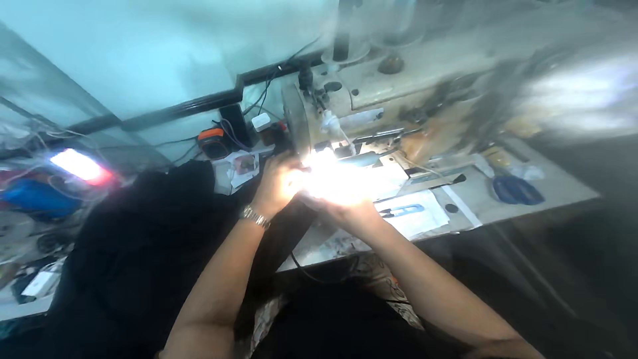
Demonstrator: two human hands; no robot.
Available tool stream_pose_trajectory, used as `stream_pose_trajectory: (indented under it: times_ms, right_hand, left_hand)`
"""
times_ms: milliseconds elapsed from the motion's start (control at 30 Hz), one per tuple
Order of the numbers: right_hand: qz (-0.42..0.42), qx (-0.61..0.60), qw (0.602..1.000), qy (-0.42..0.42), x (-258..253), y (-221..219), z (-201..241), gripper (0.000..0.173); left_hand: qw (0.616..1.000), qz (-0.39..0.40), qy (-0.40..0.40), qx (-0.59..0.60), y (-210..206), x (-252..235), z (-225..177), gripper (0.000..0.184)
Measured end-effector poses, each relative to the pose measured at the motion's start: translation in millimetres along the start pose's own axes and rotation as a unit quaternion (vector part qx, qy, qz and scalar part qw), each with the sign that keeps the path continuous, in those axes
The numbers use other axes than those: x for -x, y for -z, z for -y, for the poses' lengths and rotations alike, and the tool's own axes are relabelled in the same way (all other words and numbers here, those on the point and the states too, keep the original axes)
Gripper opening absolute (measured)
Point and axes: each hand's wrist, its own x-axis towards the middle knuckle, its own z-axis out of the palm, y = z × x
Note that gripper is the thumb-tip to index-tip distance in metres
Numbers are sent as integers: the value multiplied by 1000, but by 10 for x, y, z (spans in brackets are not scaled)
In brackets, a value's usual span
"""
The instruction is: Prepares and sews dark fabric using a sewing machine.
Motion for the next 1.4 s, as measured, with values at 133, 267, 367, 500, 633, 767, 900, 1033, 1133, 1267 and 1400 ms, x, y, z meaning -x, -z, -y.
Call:
stream_pose_trajectory:
  times_ms: [133, 267, 367, 500, 633, 767, 900, 1033, 1133, 1267, 1400]
  right_hand:
    - [49, 2, 998, -24, -4, 101, 36, 23]
    - [188, 23, 976, -110, -96, 281, 140, 28]
    - [87, 3, 996, 22, 133, 238, 75, 22]
    - [111, -76, 990, 51, 549, 412, 262, 15]
    - [89, -79, 991, 59, 716, 609, 349, 25]
    - [80, -69, 992, 61, 771, 607, 290, 29]
    - [83, -64, 992, 66, 646, 566, 269, 27]
    - [79, -60, 994, 53, 372, 445, 202, 24]
    - [66, -32, 996, 46, 199, 362, 150, 24]
    - [40, -10, 999, 12, 35, 195, 36, 24]
    - [32, -19, 999, -23, -57, 87, 9, 23]
  left_hand:
    - [997, 65, -27, -36, 334, 350, -349, 48]
    - [945, 192, -155, 215, 734, 616, -1237, 57]
    - [923, 257, -195, 209, 682, 677, -1377, 59]
    - [963, 200, -101, 149, 583, 653, -1210, 56]
    - [981, 149, 110, -59, 187, 627, -1009, 65]
    - [976, 138, 147, -87, 37, 651, -1001, 68]
    - [982, 109, 133, -75, -48, 604, -840, 59]
    - [986, 83, 138, -34, -70, 358, -563, 45]
    - [991, 67, 116, -25, -92, 186, -341, 40]
    - [997, 26, 77, 11, -101, -38, -96, 24]
    - [998, -14, 58, 21, -212, -119, 177, 19]
